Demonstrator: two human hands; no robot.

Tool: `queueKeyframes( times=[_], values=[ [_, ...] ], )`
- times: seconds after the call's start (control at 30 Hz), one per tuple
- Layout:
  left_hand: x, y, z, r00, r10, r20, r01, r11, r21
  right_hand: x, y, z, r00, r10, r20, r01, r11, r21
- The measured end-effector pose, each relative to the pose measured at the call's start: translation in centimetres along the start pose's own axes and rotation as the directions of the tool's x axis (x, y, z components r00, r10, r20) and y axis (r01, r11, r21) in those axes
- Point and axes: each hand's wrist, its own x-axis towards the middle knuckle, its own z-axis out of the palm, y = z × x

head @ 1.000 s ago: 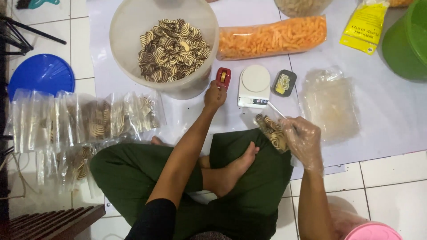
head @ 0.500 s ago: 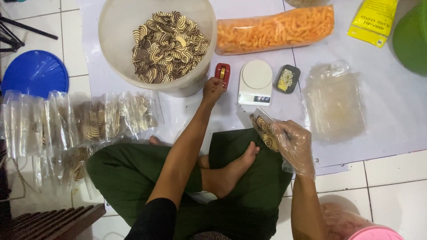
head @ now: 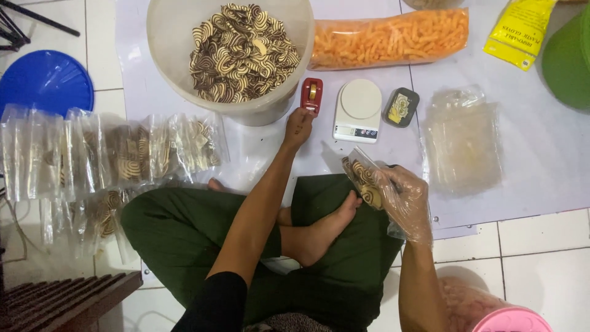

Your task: Manually packing swirl-patterned cookies from a large container into individual small plastic bags while sitting on the floor.

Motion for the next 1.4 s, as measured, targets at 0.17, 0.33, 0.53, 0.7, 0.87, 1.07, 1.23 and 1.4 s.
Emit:
queueKeyframes(
  times=[0.17,0.33,0.53,0.7,0.87,1.07,1.23,1.4],
  values=[
    [0.0,-0.7,0.1,0.997,0.075,-0.011,-0.075,0.997,-0.015,0.0,-0.5,0.3,1.000,-0.005,0.006,0.005,1.000,-0.007],
    [-0.1,-1.1,0.1,0.995,0.097,-0.023,-0.098,0.995,-0.023,0.0,-1.3,0.5,1.000,-0.016,0.002,0.016,1.000,-0.021],
    [0.1,-1.6,0.2,0.993,0.108,-0.041,-0.108,0.994,-0.006,0.0,-1.0,0.5,1.000,-0.008,0.005,0.009,1.000,-0.024],
    [-0.4,-0.9,0.3,0.992,0.110,-0.056,-0.111,0.994,-0.005,-0.1,-0.8,0.7,1.000,-0.007,0.007,0.007,1.000,0.010],
    [-2.0,1.2,-0.4,0.993,0.114,-0.034,-0.113,0.994,0.007,-0.2,-0.2,0.7,1.000,-0.026,0.010,0.026,1.000,-0.001],
    [-0.1,-1.2,0.5,0.994,0.062,-0.086,-0.061,0.998,0.023,-0.2,0.2,0.5,0.999,-0.040,0.033,0.040,0.999,0.001],
    [1.5,-5.1,0.9,0.990,0.038,-0.135,-0.030,0.998,0.063,-0.3,0.1,0.8,0.999,-0.039,0.015,0.038,0.999,0.018],
    [2.1,-6.3,0.7,0.986,-0.022,-0.166,0.027,0.999,0.029,-0.1,-0.3,1.0,0.998,-0.057,0.023,0.057,0.998,-0.003]
  ],
)
